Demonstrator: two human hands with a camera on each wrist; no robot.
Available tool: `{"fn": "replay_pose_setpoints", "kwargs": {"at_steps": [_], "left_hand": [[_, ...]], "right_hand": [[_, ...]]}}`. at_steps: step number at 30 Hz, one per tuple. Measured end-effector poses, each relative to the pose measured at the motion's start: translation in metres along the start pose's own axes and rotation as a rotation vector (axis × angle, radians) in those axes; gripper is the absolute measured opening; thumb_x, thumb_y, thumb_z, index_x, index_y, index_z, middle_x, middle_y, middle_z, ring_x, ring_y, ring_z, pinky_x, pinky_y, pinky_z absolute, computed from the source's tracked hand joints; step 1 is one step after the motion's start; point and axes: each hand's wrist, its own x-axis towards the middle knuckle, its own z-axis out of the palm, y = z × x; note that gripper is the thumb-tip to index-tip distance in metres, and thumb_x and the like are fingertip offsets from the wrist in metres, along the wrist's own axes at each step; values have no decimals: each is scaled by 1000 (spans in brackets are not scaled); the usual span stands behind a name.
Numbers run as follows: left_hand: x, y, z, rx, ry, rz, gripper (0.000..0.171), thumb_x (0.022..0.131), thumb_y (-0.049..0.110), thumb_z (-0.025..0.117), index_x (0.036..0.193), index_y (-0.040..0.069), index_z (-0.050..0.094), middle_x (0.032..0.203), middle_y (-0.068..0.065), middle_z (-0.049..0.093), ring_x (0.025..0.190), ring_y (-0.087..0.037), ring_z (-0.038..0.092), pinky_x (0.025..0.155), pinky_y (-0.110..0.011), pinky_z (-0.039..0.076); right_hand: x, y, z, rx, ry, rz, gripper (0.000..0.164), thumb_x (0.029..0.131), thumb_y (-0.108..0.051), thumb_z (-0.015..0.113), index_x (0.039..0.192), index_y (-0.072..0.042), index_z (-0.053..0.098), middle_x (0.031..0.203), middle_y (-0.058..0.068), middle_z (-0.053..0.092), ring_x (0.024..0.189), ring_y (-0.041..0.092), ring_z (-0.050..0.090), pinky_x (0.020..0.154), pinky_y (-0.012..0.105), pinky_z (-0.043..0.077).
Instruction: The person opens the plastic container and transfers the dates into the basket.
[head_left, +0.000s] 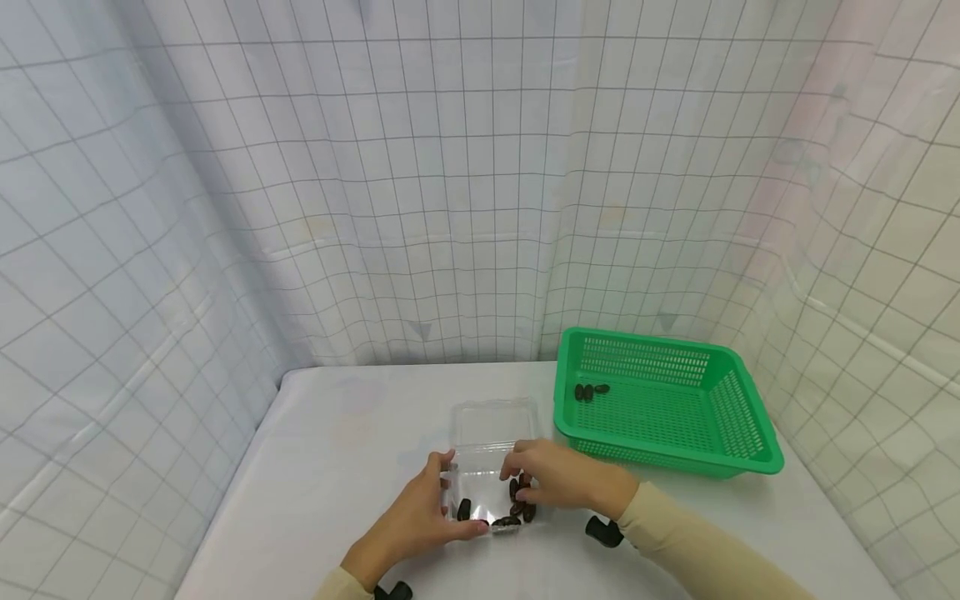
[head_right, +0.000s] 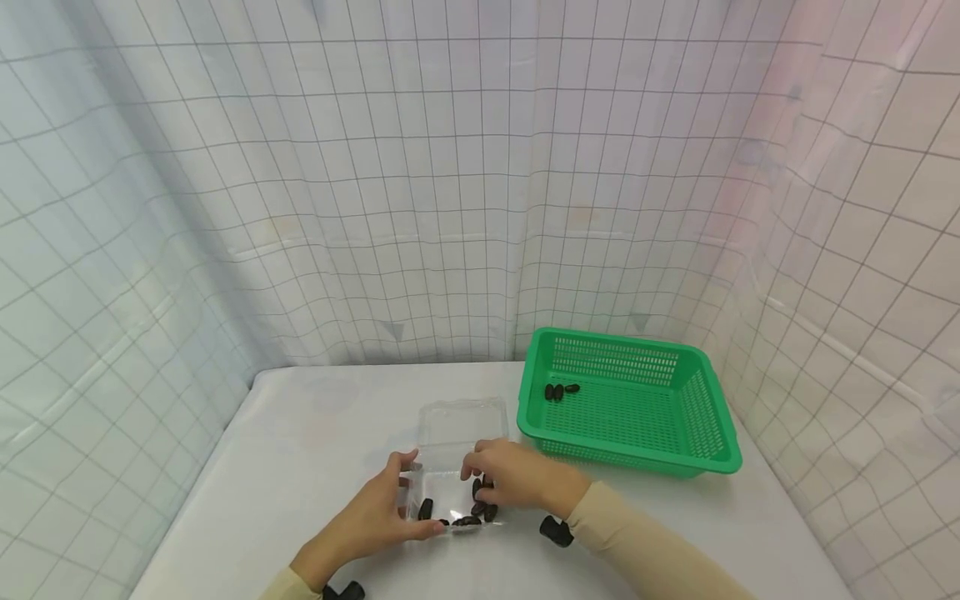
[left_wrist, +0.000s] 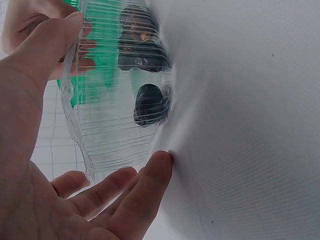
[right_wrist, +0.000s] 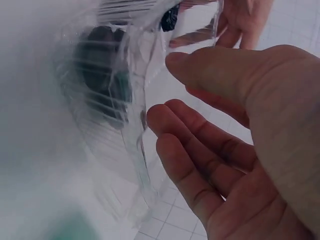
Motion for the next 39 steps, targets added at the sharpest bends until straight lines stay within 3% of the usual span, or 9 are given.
{"fn": "replay_pose_setpoints", "kwargs": {"at_steps": [11,21,32,39], "left_hand": [[2,0,0,-3,-6,10,114,84,53,105,160,-3,42,174,-24,56,116,-24,72,86,-30,59],[4,-2,-1,15,-14,3,111,84,53,105,158,-3,43,178,-26,52,120,-25,72,87,-30,60],[4,-2,-2,-4,-13,18,110,85,51,105,157,-4,43,174,-27,55,109,-22,70,84,-28,58],[4,-3,0,-13,-20,18,109,85,52,105,156,-3,43,174,-27,54,106,-20,69,84,-27,57]], "right_hand": [[10,-6,9,-73,-128,4,30,94,-14,98,121,-16,86,114,-3,78,95,-2,62,90,19,58],[19,-5,9,-94,-229,-79,28,92,-7,98,113,-23,89,106,-12,81,94,-5,67,87,11,53],[22,-7,12,-120,-234,-91,23,92,-6,96,106,-24,90,102,-13,81,91,-4,68,84,10,51],[21,-6,13,-102,-228,-50,17,94,-8,95,99,-23,89,98,-13,78,85,-6,62,81,11,51]]}}
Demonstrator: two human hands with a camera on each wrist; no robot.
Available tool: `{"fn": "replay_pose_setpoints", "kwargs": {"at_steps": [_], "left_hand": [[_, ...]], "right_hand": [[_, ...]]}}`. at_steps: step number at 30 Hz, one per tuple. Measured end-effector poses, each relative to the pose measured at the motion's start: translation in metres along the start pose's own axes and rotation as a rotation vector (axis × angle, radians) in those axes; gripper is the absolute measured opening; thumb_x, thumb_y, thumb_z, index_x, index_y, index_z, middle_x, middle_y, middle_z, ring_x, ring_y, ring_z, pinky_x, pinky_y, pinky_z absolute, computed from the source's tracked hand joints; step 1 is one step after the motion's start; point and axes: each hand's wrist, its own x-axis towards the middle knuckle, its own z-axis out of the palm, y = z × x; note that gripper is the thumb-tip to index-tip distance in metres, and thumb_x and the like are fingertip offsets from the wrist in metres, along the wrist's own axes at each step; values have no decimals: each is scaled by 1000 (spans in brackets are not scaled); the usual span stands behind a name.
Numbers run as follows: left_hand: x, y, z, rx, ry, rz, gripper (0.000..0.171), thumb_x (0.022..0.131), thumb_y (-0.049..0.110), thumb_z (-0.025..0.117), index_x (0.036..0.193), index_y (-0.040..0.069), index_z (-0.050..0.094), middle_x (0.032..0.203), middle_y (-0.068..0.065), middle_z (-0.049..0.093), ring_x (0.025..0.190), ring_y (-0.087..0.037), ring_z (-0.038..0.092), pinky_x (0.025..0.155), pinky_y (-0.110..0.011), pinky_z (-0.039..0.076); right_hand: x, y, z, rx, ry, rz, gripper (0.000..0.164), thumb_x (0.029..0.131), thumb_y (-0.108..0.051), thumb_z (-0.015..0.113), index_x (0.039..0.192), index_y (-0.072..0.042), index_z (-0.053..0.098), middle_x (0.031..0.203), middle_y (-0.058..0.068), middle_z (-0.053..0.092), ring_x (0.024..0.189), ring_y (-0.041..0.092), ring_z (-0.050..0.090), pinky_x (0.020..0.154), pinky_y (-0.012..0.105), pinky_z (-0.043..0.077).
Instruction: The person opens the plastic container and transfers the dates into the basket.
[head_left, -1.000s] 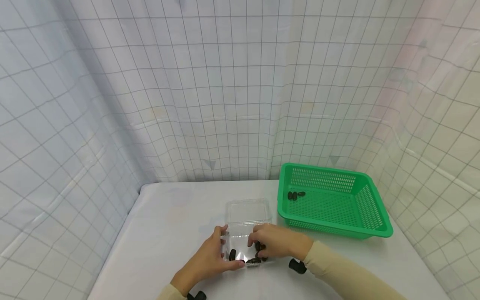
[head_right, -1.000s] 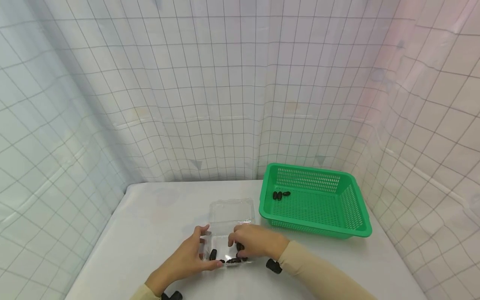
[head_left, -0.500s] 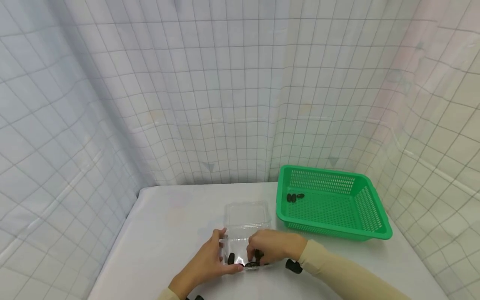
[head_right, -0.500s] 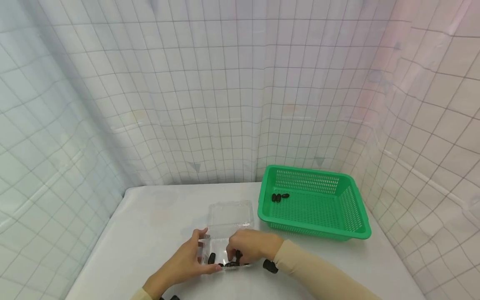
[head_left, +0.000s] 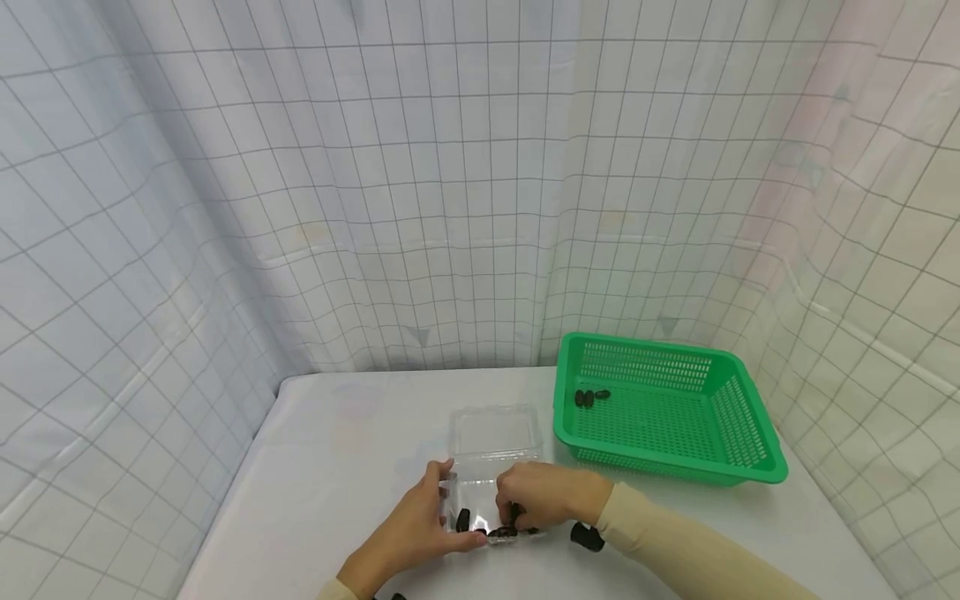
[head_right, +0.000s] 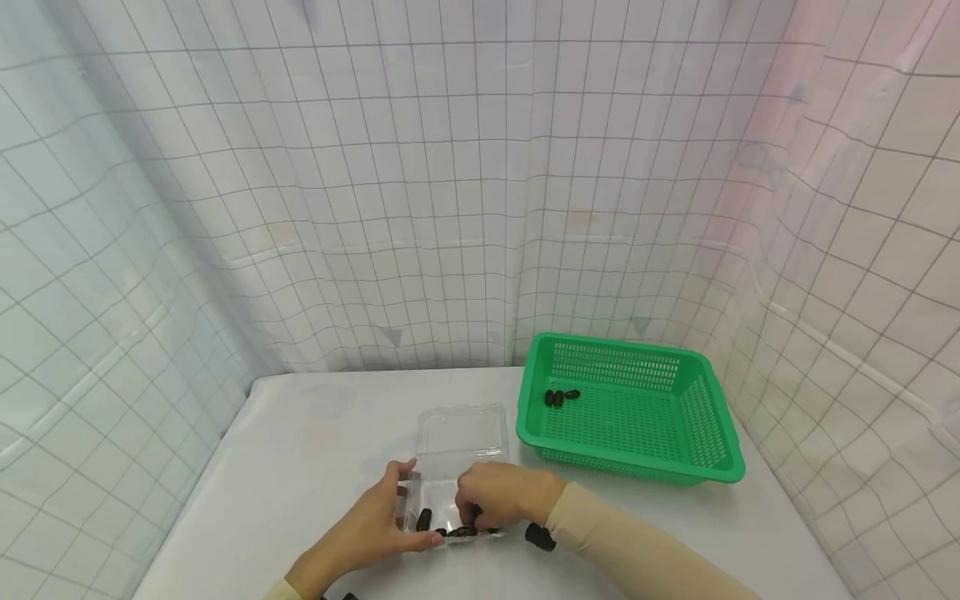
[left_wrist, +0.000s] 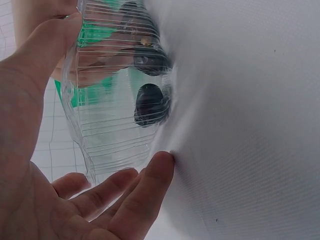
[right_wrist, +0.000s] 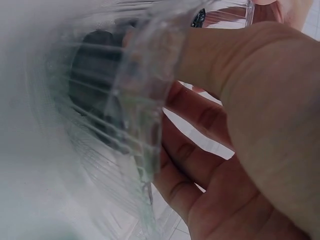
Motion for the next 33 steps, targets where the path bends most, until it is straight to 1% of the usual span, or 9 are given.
{"fn": "replay_pose_setpoints", "kwargs": {"at_steps": [6,12,19,22,25,33], "left_hand": [[0,-1,1,5,1,2,110,84,53,105,156,-3,43,176,-27,53,109,-21,69,84,-27,57],[-1,0,2,-2,8,2,111,83,54,105,156,-2,44,177,-25,53,113,-23,69,84,-27,58],[-2,-1,2,7,8,2,112,83,54,105,158,-2,43,177,-24,53,115,-24,70,85,-27,59],[-2,0,1,4,5,3,112,84,55,104,158,-2,43,177,-24,52,122,-26,70,86,-28,60],[-2,1,0,0,6,4,112,84,55,105,159,-2,43,178,-25,52,125,-28,70,87,-28,61],[-3,1,1,13,13,5,110,83,53,106,156,-1,44,178,-23,53,121,-26,70,87,-27,59]], "right_hand": [[-1,0,0,2,6,10,16,94,-8,94,98,-22,88,99,-13,77,84,-7,60,81,12,52],[0,1,1,-38,20,-16,15,95,-10,93,100,-23,87,100,-13,76,85,-6,61,81,12,52],[1,1,2,-36,24,-27,13,97,-12,92,103,-22,86,102,-12,77,87,-6,63,83,12,54],[1,2,2,-37,25,-24,14,97,-12,92,103,-22,86,103,-12,77,88,-6,64,84,11,54],[1,2,2,-36,23,-20,14,97,-11,92,104,-23,86,103,-12,76,89,-6,63,85,12,54],[-3,2,1,-14,23,-6,15,98,-11,90,106,-22,84,105,-11,76,89,-6,60,86,14,55]]}}
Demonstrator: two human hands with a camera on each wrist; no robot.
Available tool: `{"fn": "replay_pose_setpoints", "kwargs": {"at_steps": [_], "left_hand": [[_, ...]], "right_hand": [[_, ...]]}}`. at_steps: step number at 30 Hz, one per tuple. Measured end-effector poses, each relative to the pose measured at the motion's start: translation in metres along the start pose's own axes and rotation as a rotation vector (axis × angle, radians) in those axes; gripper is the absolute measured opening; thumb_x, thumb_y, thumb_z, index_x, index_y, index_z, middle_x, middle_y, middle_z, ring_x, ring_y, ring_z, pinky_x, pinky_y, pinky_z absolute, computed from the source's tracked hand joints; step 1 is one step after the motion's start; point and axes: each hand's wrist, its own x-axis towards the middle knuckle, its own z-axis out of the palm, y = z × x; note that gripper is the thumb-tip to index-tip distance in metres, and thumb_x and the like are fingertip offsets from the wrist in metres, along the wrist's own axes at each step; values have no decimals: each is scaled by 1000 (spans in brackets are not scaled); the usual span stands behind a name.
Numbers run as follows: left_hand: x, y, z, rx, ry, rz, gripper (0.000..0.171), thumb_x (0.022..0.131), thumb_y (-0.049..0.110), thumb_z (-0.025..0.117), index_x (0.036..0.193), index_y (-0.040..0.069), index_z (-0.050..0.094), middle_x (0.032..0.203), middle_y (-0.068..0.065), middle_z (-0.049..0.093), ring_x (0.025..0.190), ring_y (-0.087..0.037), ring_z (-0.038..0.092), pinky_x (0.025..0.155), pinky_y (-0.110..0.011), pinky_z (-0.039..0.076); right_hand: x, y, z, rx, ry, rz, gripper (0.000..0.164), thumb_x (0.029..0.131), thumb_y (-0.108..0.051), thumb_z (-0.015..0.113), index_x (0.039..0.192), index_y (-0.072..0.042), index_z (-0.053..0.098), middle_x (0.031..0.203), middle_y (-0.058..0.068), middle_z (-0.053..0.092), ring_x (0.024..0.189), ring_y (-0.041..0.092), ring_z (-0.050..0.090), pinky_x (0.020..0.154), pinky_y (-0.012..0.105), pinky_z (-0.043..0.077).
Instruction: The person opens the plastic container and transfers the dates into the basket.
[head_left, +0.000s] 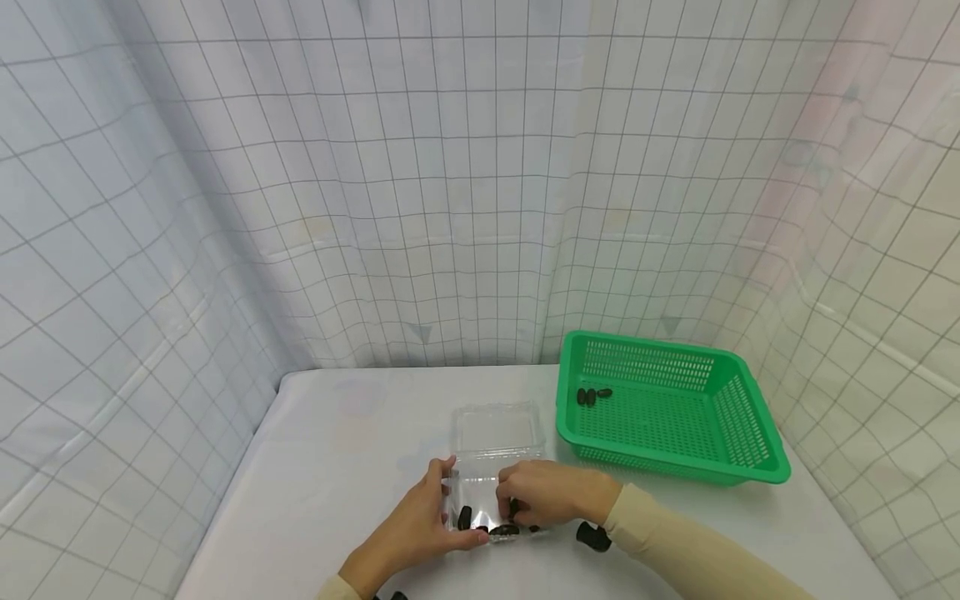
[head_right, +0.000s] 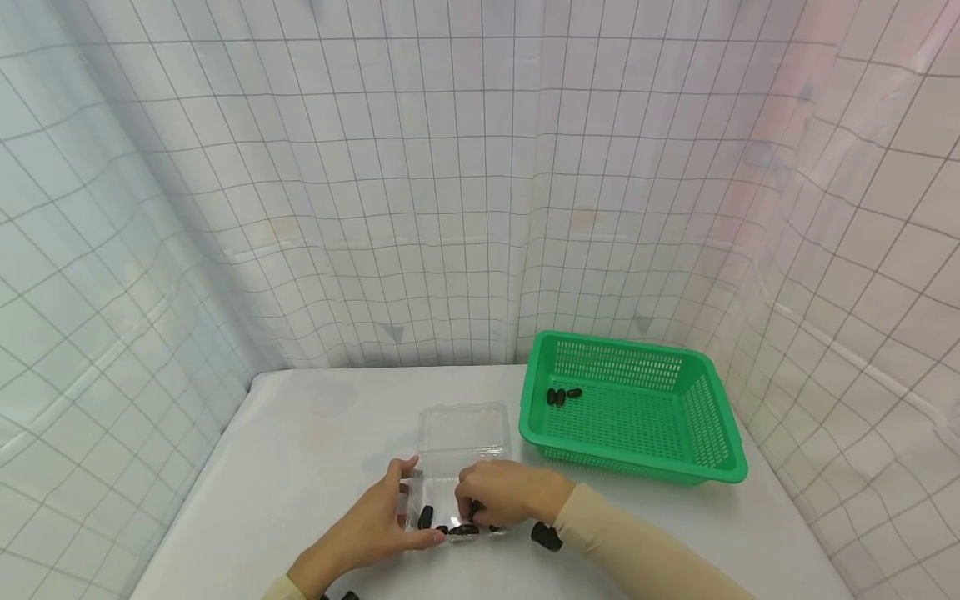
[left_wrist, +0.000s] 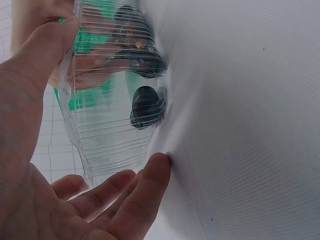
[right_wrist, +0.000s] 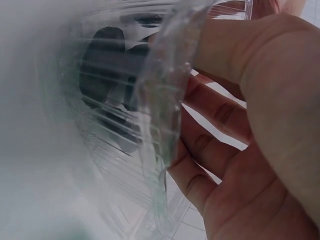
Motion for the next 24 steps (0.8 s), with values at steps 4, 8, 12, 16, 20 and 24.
{"fn": "replay_pose_setpoints", "kwargs": {"at_steps": [4,8,12,16,20,24], "left_hand": [[-1,0,0,-9,6,3,110,83,52,106,156,-1,44,178,-22,53,121,-26,70,87,-27,59],[-1,0,0,-20,7,10,110,83,49,107,157,-1,44,178,-23,53,122,-27,71,86,-27,60],[0,-1,1,-8,7,12,112,82,52,106,158,-2,43,176,-23,54,122,-26,70,87,-27,60],[2,-2,2,-2,-1,6,114,83,56,105,159,-1,42,176,-23,54,123,-26,70,87,-27,60],[1,-1,2,-24,-8,2,113,84,55,105,159,-2,42,179,-23,51,129,-29,70,88,-27,62],[1,-1,2,-32,-11,-1,112,84,54,105,158,-1,42,179,-23,50,132,-31,69,90,-28,63]], "right_hand": [[-2,1,0,1,23,-14,16,98,-11,90,106,-22,82,106,-10,75,88,-6,58,85,15,55],[-2,3,0,2,46,-27,15,99,-11,89,105,-22,81,104,-10,73,87,-6,55,84,14,53],[-2,4,1,23,54,-19,15,100,-10,87,105,-23,80,103,-12,73,88,-7,57,84,13,53],[-3,4,0,52,55,-5,16,102,-10,87,107,-23,80,103,-14,74,90,-7,61,85,13,54],[-5,4,-2,80,61,-3,15,104,-10,86,111,-22,81,106,-13,75,93,-8,64,88,12,56],[-7,6,-5,84,78,-12,16,104,-8,85,112,-21,81,108,-13,76,95,-9,65,90,12,56]]}}
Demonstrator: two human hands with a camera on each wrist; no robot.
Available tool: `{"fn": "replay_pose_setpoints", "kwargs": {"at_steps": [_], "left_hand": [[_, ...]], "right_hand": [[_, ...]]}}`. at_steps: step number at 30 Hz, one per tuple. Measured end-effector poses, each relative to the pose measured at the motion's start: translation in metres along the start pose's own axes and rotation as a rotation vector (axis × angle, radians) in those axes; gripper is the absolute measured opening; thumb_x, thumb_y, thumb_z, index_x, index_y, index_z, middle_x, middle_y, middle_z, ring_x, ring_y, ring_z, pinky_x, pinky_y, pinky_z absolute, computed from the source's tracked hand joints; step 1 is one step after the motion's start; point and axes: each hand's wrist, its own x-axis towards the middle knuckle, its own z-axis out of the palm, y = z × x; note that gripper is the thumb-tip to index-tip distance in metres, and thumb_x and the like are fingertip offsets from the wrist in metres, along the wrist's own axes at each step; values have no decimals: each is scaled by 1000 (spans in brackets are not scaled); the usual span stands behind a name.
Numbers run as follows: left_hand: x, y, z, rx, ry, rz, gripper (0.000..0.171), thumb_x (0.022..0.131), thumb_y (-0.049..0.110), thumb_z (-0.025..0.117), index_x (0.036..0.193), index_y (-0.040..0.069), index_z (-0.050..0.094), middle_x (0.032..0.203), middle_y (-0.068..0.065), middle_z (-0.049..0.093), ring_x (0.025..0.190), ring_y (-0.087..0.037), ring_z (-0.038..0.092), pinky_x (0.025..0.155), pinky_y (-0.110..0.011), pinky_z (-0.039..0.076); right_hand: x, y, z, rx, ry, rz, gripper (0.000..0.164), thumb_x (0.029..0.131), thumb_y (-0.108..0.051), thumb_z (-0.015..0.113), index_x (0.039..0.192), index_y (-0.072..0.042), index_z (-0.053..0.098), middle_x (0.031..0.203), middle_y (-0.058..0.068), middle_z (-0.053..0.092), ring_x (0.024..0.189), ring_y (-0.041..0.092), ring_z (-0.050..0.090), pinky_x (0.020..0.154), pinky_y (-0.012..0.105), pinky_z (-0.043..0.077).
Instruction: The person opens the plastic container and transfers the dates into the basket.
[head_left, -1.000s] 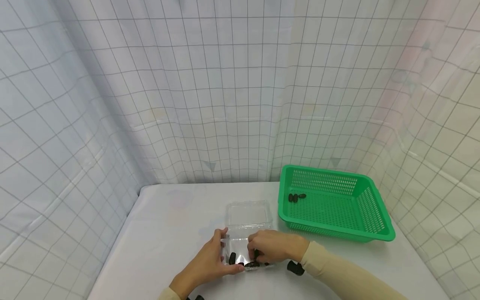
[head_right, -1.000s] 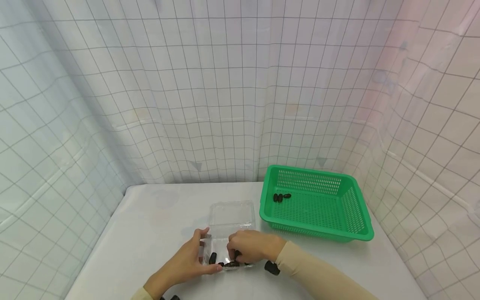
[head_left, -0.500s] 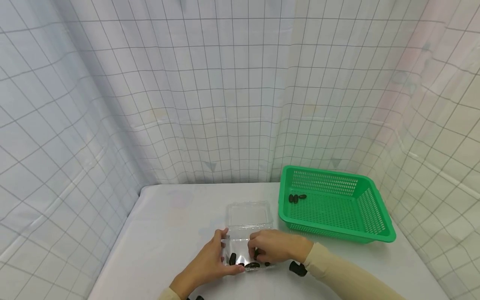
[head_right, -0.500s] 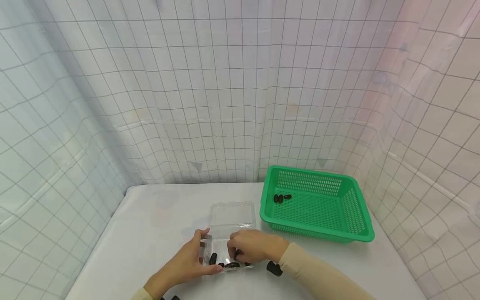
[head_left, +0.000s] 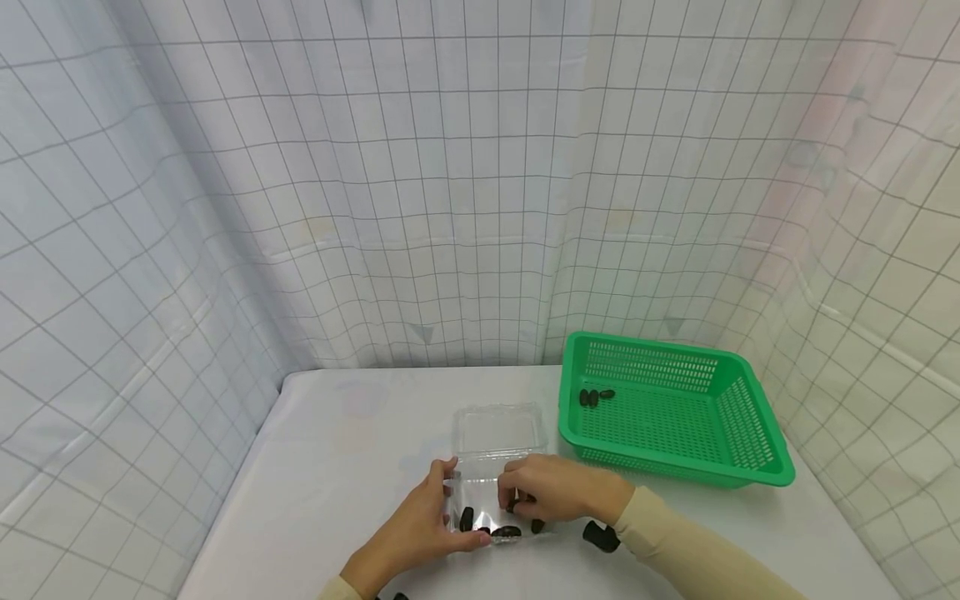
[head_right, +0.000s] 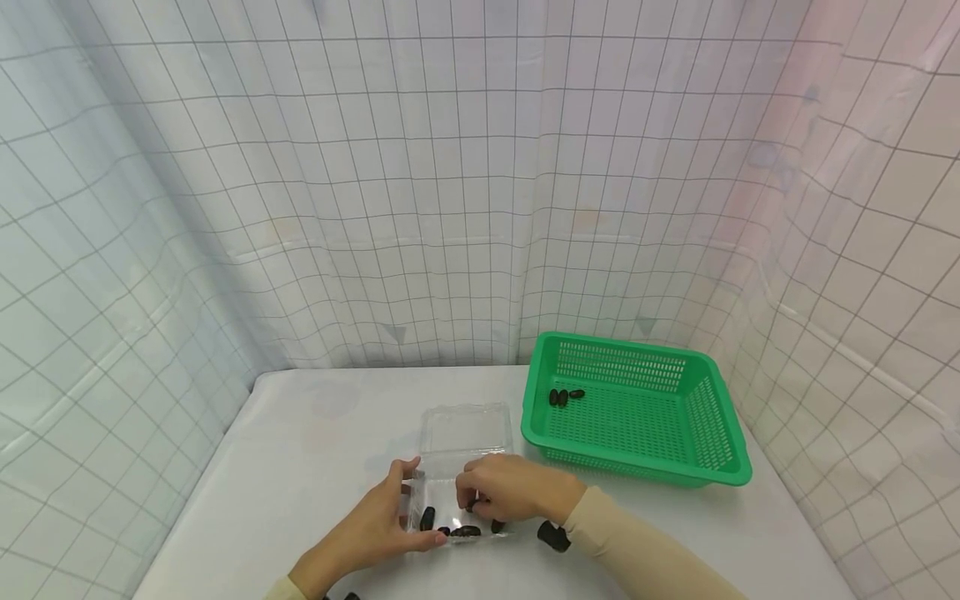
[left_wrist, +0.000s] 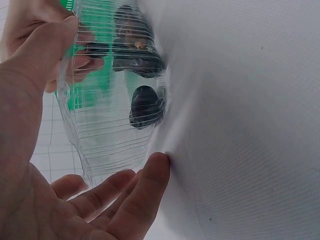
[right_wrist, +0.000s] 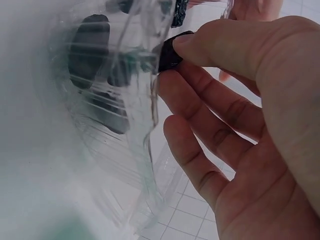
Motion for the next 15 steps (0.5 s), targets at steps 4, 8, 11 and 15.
{"fn": "replay_pose_setpoints", "kwargs": {"at_steps": [4,8,11,15], "left_hand": [[0,0,0,13,2,2,113,84,55,105,159,-1,42,177,-23,53,128,-28,69,89,-28,62],[0,0,0,19,3,1,114,84,55,105,159,-1,41,175,-23,55,125,-26,69,89,-28,62],[0,1,-1,11,2,-2,112,84,54,105,158,-2,42,177,-23,53,128,-28,69,90,-28,62],[0,1,-2,6,1,-1,111,84,53,106,157,-2,43,179,-24,51,130,-30,69,89,-29,62]], "right_hand": [[-1,2,-2,1,6,-3,16,105,-10,85,112,-22,80,110,-13,76,96,-9,65,91,12,57],[-3,3,-5,5,17,-12,14,107,-10,85,113,-22,80,110,-13,77,97,-8,66,91,13,57],[-4,4,-7,6,33,-27,13,107,-10,84,114,-21,81,111,-12,78,98,-6,67,91,13,57],[-6,3,-11,8,51,-42,13,107,-9,84,115,-19,81,112,-10,78,99,-5,68,91,12,57]]}}
